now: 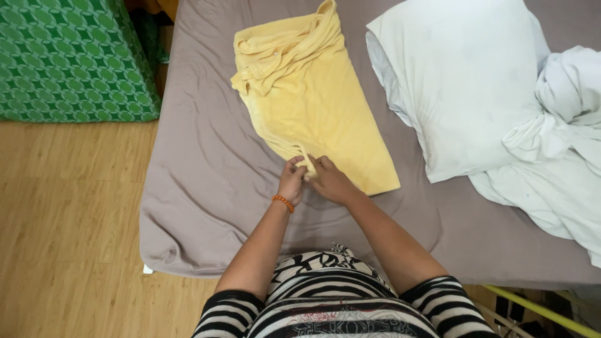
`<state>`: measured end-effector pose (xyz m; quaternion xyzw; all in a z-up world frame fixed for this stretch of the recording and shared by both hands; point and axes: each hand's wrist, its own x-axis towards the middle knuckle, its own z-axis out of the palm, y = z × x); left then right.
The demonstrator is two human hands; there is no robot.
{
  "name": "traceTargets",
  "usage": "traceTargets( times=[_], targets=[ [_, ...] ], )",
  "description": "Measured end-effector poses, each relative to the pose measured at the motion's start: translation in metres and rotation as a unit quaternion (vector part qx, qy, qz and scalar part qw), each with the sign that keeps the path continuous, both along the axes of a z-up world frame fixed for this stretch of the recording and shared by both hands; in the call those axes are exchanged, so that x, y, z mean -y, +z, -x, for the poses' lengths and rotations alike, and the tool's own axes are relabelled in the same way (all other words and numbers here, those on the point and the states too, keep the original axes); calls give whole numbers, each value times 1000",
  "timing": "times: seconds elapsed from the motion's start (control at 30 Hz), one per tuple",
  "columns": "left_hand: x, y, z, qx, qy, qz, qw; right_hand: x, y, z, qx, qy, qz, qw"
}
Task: The person folds a yellow towel on a bed. They repeatedly unfold, shake, and refold the towel by hand, adjusting its position and smoothing the fabric to achieve a neat rectangular shape.
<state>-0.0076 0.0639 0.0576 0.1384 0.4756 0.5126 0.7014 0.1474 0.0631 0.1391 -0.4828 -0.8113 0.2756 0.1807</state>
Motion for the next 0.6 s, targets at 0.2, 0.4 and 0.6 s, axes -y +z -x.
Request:
traceTargets(
  times=[0.2,0.4,0.6],
  targets=[
    [4,-6,5,28,-31,-28,999,4,-12,8,66,-33,14,997],
    [12,1,4,-363,-128,-252,888,-5,-31,-20,83,-43,-21,995],
    [20,67,-5,-590,-59,-362,720,2,14,-50,28,-34,-56,997]
  ],
)
